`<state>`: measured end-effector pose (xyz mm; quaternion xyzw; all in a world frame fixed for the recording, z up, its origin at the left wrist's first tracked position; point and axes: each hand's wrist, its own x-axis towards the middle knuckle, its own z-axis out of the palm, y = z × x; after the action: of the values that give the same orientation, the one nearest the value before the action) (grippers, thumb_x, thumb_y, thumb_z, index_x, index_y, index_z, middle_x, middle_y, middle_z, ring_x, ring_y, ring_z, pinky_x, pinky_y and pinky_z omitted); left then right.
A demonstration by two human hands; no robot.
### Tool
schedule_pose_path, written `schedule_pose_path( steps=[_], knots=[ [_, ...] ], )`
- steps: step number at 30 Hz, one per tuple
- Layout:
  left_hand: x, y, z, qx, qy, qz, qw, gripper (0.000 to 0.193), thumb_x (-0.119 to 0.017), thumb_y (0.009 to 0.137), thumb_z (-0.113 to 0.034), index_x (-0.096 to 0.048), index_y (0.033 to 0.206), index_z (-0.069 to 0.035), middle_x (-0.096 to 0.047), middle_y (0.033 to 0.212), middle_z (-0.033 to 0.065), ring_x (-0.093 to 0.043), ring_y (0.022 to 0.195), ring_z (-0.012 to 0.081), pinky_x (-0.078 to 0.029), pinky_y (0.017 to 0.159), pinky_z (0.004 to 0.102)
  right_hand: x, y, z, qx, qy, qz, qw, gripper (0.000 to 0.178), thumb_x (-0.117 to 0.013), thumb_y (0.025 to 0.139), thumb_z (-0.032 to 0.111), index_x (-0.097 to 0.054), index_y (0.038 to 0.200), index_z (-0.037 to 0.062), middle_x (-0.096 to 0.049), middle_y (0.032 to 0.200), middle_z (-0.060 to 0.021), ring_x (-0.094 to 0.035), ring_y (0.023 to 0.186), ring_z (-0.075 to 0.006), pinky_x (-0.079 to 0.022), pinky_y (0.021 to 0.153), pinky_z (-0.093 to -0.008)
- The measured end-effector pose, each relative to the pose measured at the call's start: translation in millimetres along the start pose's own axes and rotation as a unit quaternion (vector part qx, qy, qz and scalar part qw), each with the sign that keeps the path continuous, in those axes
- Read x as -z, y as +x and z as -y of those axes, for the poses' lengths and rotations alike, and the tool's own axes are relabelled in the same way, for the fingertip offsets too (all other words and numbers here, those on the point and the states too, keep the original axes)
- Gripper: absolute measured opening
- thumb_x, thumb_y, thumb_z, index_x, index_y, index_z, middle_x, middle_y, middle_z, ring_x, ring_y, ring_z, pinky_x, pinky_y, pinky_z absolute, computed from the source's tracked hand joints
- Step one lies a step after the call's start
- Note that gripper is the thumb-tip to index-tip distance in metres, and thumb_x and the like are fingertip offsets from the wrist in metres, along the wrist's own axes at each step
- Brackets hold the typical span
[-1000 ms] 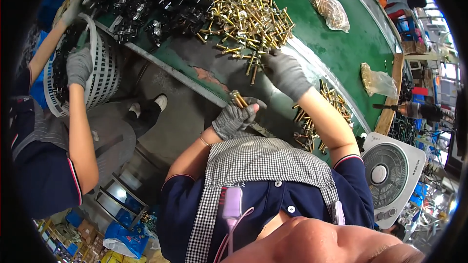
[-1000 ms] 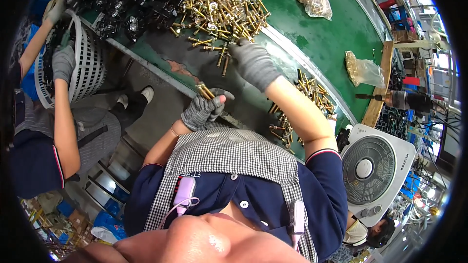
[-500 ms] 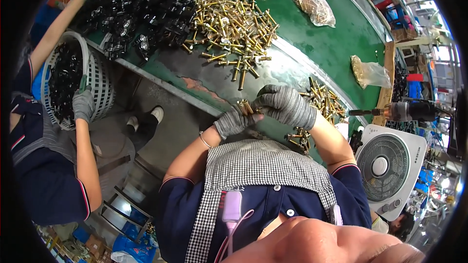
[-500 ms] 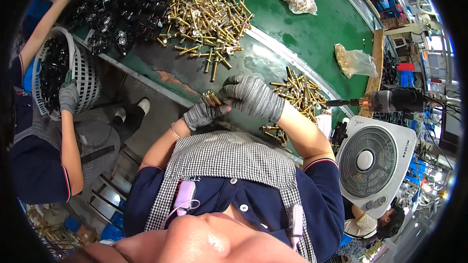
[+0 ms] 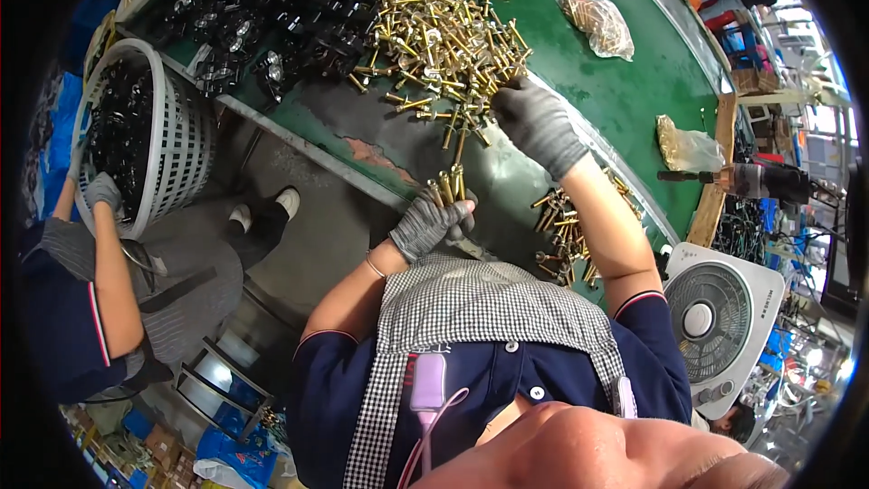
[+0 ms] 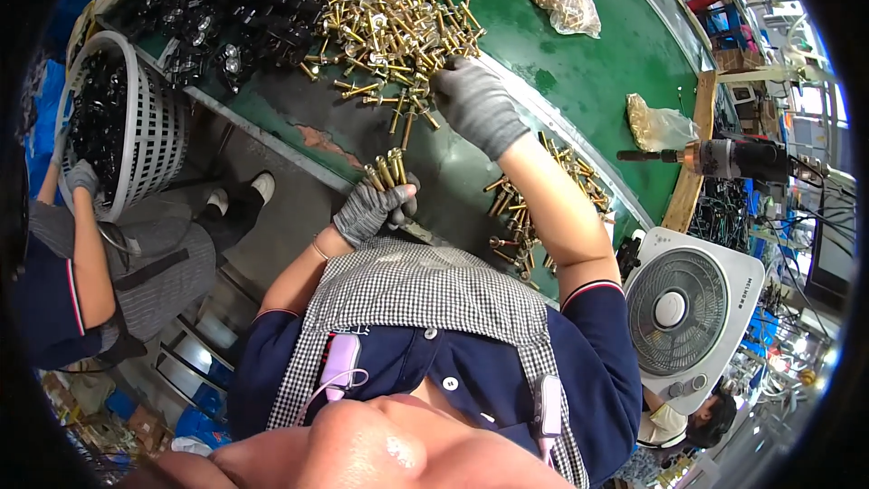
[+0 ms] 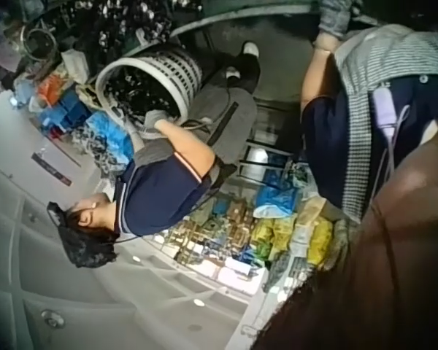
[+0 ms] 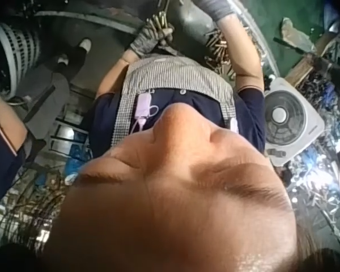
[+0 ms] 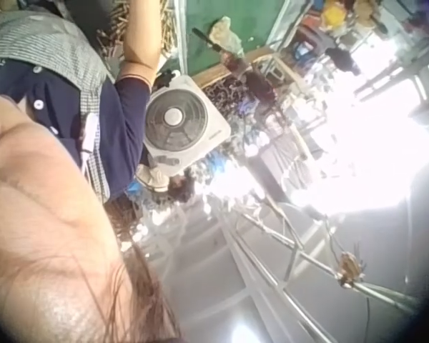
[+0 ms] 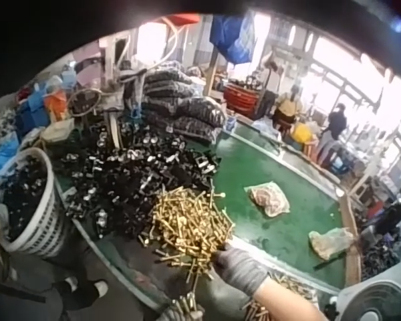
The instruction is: Assemble metal components using an electric screwdriver on a factory production line.
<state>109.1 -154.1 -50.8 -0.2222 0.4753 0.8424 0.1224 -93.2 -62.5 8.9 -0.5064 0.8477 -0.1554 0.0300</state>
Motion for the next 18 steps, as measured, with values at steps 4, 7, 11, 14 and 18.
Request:
schedule_pose_path(
  steps=[4,7,11,14,18],
  knots=[
    [-2,2,4,-0.026,0.015,-0.005,1.000,0.012,-0.059,0.087,-0.018,-0.056,0.090,-0.006,-0.053,0.062,0.0005,-0.042,0.044,0.0047,-0.035,0.040,0.0199,-23,31,26,0.037,-0.177,0.146,0.973,0.017,-0.053,0.071,0.006,-0.064,0.083,0.0052,-0.060,0.081,-0.0174,-0.061,0.072,-0.0313,-0.050,0.062,-0.0401],
    [0,-1,4,-0.023,-0.026,0.005,0.999,0.014,-0.062,0.085,-0.019,-0.057,0.088,-0.007,-0.053,0.062,-0.0016,-0.043,0.046,0.0031,-0.036,0.041,0.0184,-48,38,28,-0.030,-0.224,0.200,0.954,0.017,-0.053,0.072,0.008,-0.063,0.085,0.0054,-0.061,0.081,-0.0164,-0.062,0.073,-0.0301,-0.050,0.063,-0.0397],
    [1,-7,-5,-0.021,-0.053,-0.010,0.998,0.015,-0.064,0.084,-0.020,-0.057,0.086,-0.008,-0.053,0.064,-0.0029,-0.044,0.047,0.0022,-0.036,0.042,0.0169,-30,29,11,0.003,-0.162,0.167,0.972,0.012,-0.057,0.070,0.009,-0.064,0.080,0.0054,-0.061,0.078,-0.0165,-0.062,0.071,-0.0330,-0.050,0.062,-0.0385],
    [6,-7,-2,-0.036,-0.053,-0.036,0.997,0.010,-0.061,0.085,-0.017,-0.057,0.086,-0.009,-0.054,0.063,-0.0009,-0.042,0.046,0.0035,-0.032,0.041,0.0184,13,18,12,-0.080,-0.002,0.180,0.980,0.017,-0.061,0.071,0.009,-0.065,0.088,0.0062,-0.063,0.078,-0.0158,-0.061,0.069,-0.0308,-0.049,0.062,-0.0377],
    [10,3,4,-0.024,-0.046,-0.055,0.997,0.014,-0.063,0.085,-0.023,-0.059,0.086,-0.010,-0.056,0.066,-0.0036,-0.044,0.049,0.0031,-0.035,0.045,0.0176,25,-11,7,-0.085,0.075,0.158,0.981,0.023,-0.060,0.071,0.006,-0.066,0.094,0.0089,-0.065,0.077,-0.0133,-0.062,0.068,-0.0273,-0.049,0.063,-0.0361]
  ],
)
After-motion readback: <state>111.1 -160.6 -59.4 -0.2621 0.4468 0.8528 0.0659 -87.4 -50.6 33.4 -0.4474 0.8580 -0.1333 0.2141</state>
